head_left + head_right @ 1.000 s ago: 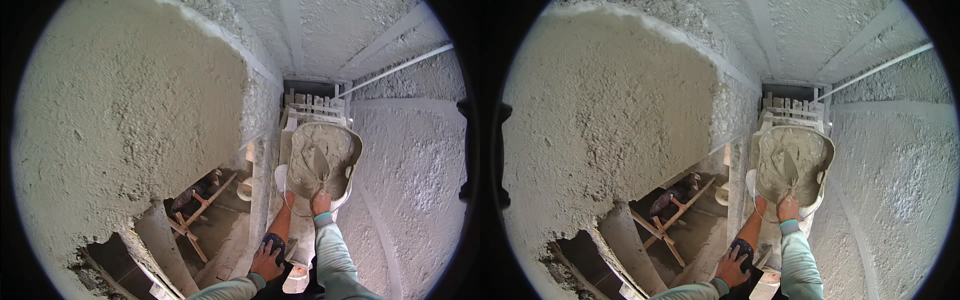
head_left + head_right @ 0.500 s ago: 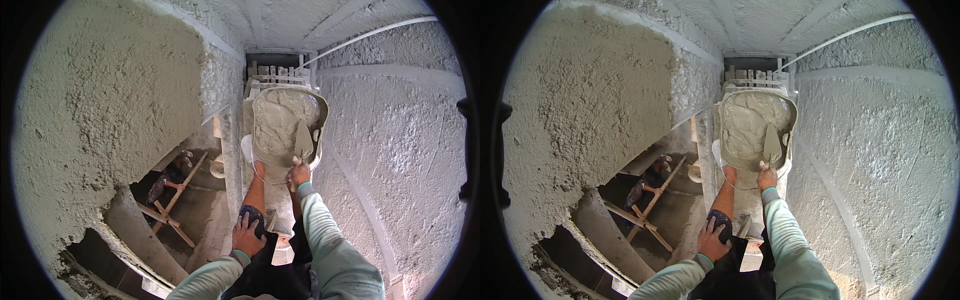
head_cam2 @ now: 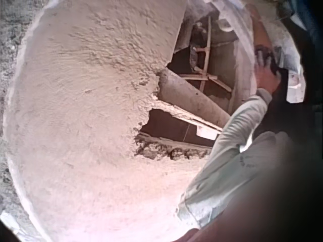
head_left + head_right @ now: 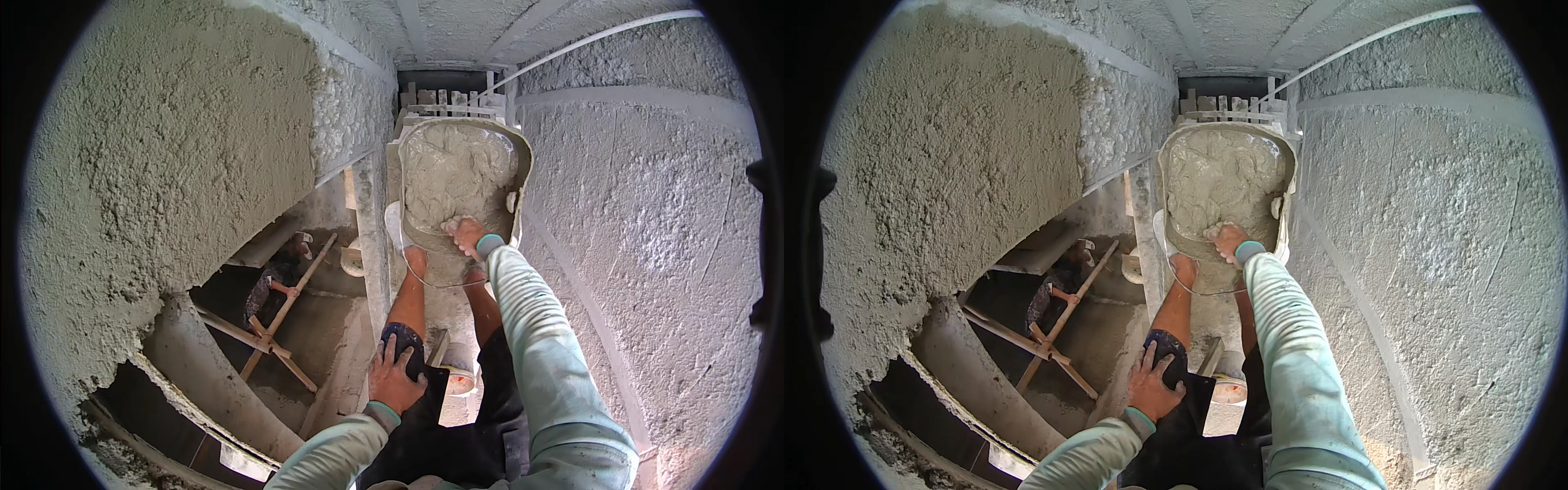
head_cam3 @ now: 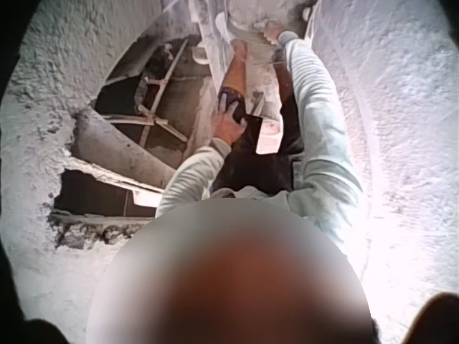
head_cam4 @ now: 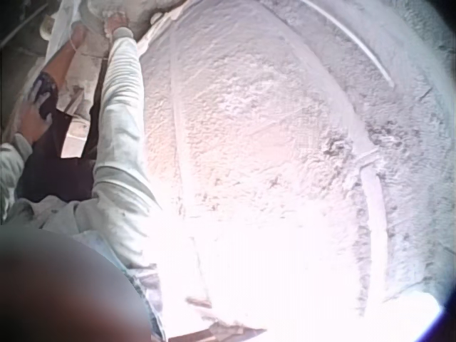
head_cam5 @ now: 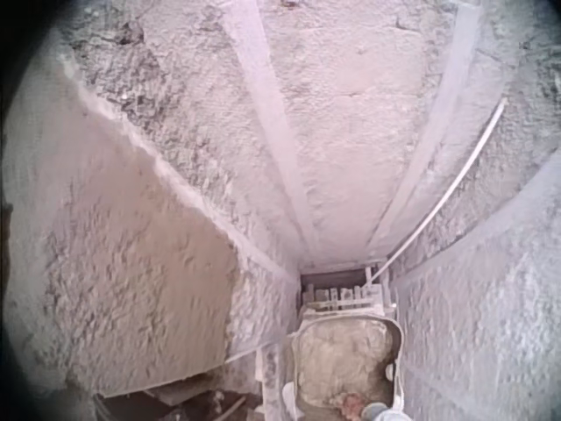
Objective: The person scoops wet plaster from a bucket with a trowel and applies it to a curved concrete wall, smoothing the surface in repeated strokes. The person works on a narrow wooden plank walkway inside a cylindrical shaft.
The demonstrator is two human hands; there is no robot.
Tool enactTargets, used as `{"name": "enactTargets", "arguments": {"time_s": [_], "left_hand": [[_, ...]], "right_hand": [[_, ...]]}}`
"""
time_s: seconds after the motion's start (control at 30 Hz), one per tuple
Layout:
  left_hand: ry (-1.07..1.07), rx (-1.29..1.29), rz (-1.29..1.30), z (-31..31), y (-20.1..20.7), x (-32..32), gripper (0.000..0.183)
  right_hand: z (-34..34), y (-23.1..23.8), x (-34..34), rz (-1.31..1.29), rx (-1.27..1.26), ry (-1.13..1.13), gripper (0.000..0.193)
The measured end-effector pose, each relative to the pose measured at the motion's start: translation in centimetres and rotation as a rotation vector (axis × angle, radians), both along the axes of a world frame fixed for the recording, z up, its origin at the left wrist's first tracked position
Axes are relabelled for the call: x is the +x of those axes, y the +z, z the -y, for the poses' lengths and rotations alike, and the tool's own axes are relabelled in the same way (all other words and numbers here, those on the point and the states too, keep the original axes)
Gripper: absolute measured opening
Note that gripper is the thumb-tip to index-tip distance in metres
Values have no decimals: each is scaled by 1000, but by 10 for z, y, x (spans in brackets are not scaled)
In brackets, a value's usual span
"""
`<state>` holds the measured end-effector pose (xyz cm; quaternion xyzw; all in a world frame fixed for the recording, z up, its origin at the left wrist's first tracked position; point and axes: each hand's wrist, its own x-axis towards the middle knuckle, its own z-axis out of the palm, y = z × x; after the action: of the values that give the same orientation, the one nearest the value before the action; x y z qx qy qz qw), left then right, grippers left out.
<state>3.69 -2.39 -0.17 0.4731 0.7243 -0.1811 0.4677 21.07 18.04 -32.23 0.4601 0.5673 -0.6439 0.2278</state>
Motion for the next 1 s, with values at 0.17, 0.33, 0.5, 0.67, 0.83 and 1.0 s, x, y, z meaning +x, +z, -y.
{"name": "enactTargets", "arguments": {"time_s": [0.17,0.33,0.5,0.67,0.83,1.0], "left_hand": [[-29,-67,-36,-15,5,10,66],[68,-21,-58,-21,25,14,72],[68,119,37,-15,49,6,73],[-72,-48,2,-50,30,4,78],[-88,-195,-28,-79,25,-15,79],[-62,-220,8,-92,21,-38,77]], "right_hand": [[22,54,41,45,-160,-357,56],[45,110,53,-171,534,-330,57],[7,188,34,-102,-16,-725,40],[-63,236,-10,-328,-283,-1216,21],[-134,229,-85,-410,-160,-1344,18],[-217,200,-154,-624,-238,-1427,15]]}}
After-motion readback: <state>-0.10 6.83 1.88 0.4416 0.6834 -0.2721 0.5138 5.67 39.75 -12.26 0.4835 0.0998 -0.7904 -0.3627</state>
